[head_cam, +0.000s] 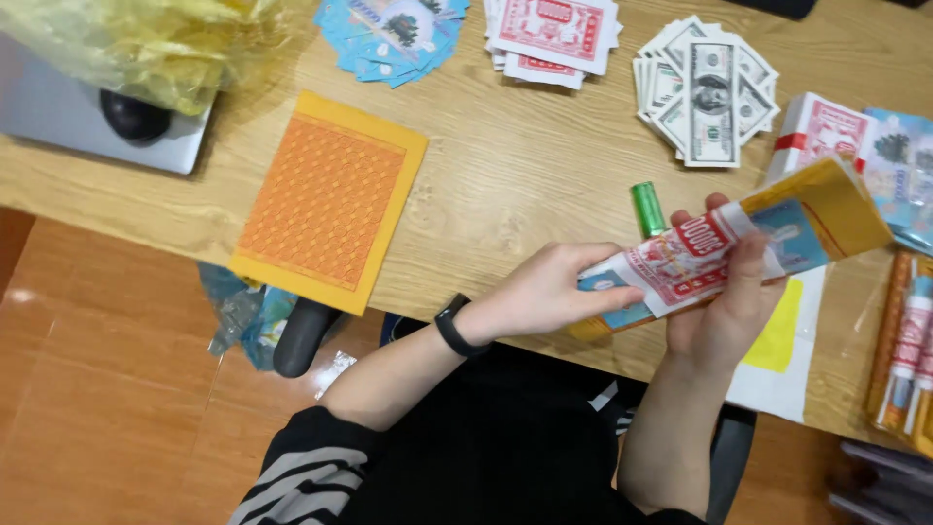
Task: Folding joss paper and inserting it into envelopes
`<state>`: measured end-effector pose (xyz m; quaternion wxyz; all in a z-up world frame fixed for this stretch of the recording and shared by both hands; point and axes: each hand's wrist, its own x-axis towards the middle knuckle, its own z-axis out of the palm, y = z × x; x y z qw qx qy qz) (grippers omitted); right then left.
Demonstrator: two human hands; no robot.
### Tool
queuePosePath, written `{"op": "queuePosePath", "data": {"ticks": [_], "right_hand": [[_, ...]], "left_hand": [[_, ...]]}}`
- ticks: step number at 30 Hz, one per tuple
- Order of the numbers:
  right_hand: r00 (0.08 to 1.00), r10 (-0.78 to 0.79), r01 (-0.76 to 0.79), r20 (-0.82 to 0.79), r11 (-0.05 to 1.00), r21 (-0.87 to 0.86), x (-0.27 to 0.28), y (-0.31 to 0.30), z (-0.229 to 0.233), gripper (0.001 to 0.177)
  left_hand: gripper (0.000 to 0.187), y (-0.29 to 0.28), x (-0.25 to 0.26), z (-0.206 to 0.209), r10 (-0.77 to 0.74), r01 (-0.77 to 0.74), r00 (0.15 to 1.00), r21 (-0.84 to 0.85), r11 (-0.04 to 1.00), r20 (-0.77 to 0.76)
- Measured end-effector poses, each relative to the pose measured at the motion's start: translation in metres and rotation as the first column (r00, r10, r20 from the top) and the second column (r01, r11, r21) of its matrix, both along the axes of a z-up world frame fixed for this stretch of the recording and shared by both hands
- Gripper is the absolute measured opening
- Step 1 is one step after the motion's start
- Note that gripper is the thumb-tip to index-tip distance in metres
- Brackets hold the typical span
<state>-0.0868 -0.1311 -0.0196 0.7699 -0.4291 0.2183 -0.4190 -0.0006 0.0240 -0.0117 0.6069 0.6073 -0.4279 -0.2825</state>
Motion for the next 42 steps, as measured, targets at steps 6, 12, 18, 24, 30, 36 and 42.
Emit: {"op": "queuePosePath", "data": {"ticks": [6, 12, 18, 24, 30, 36, 42], "right_hand": [[0.979, 0.190, -0.180, 0.070, 0.974, -0.135, -0.021, 0.015, -0.006, 0.067], [0.901, 0.413, -0.424, 0.131, 0.903, 0.068, -0.062, -0.013, 0.021, 0.068], [0.900, 0.149, -0.270, 0.409, 0.928, 0.257, -0.103, -0.063, 0.048, 0.078], [0.987, 0.090, -0.103, 0.129, 0.990, 0.093, -0.106, -0.065, 0.048, 0.080], [0.967, 0.254, -0.255, 0.019, 0.967, 0.017, -0.090, -0.032, 0.031, 0.055], [0.873, 0.488, -0.486, -0.018, 0.865, -0.125, -0.089, -0.026, 0.015, 0.090], [0.941, 0.329, -0.337, 0.079, 0.935, 0.108, -0.127, -0.068, 0.025, 0.085]], "left_hand": [[0.027, -0.017, -0.013, -0.011, -0.083, 0.048, 0.917, -0.097, 0.994, -0.390], [0.042, -0.030, -0.038, -0.008, -0.227, 0.249, 0.872, -0.006, 0.968, -0.433], [0.042, -0.032, -0.048, -0.010, -0.477, 0.434, 0.719, -0.209, 0.876, -0.505], [0.043, -0.047, -0.066, -0.027, -0.433, 0.430, 0.732, -0.135, 0.892, -0.526], [0.044, -0.058, -0.080, -0.039, -0.151, 0.196, 0.715, -0.012, 0.981, -0.682], [0.026, -0.056, -0.077, -0.043, -0.169, 0.168, 0.603, -0.083, 0.982, -0.780], [0.051, -0.059, -0.085, -0.048, -0.310, 0.326, 0.742, -0.085, 0.942, -0.595]]}}
